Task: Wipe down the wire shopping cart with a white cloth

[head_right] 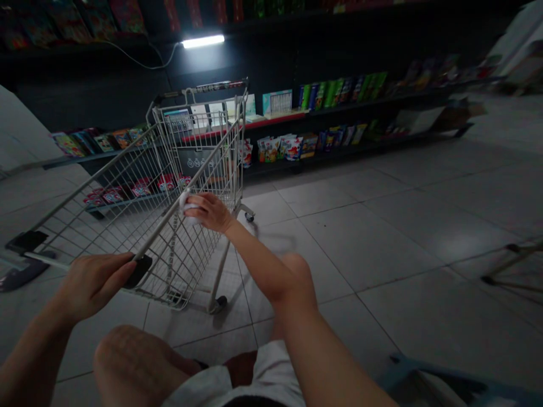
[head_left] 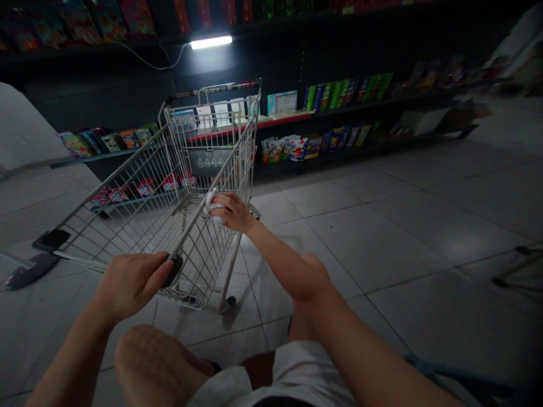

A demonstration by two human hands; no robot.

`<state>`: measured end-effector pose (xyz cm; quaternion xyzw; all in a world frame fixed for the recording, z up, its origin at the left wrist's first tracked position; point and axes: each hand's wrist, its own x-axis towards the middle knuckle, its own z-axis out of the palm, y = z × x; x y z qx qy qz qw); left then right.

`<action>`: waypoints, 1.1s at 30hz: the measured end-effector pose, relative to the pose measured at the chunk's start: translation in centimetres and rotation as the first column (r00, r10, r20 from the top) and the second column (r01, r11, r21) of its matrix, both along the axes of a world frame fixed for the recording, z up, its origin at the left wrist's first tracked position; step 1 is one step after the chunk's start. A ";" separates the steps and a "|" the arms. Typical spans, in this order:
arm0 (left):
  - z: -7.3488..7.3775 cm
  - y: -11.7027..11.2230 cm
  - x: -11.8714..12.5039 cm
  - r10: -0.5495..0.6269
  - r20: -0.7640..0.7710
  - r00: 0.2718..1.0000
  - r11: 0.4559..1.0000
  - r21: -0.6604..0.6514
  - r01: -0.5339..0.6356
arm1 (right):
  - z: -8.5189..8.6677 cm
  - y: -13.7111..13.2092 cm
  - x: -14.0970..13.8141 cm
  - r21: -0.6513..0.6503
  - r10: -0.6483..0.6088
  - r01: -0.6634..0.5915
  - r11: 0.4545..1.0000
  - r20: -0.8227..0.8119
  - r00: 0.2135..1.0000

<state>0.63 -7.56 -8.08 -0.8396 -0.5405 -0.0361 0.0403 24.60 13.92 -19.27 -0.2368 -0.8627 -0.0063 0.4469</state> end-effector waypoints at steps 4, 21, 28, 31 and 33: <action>-0.1 0.2 0.5 -0.009 -0.020 1.000 1.000 0.022 0.009 | -3.4 -4.8 -4.0 -0.275 -0.331 0.225 0.935 -0.447 0.831; 0.2 0.3 1.1 0.039 -0.002 0.999 0.999 0.025 -0.039 | -7.3 -1.5 -1.7 -0.348 -0.353 0.265 0.899 -0.221 0.909; 0.1 0.5 1.3 0.053 -0.004 0.999 0.998 0.037 -0.053 | -14.1 -14.5 -8.8 -0.157 -0.086 0.033 0.987 -0.338 0.937; 0.1 0.3 0.6 0.047 0.005 0.999 0.998 0.031 -0.047 | -14.9 -13.0 -5.9 0.025 0.084 -0.083 0.996 -0.050 0.995; 0.1 0.2 0.1 0.043 0.014 0.999 0.999 0.023 -0.044 | -13.9 -10.2 -3.3 -0.016 0.043 -0.042 0.999 0.059 0.997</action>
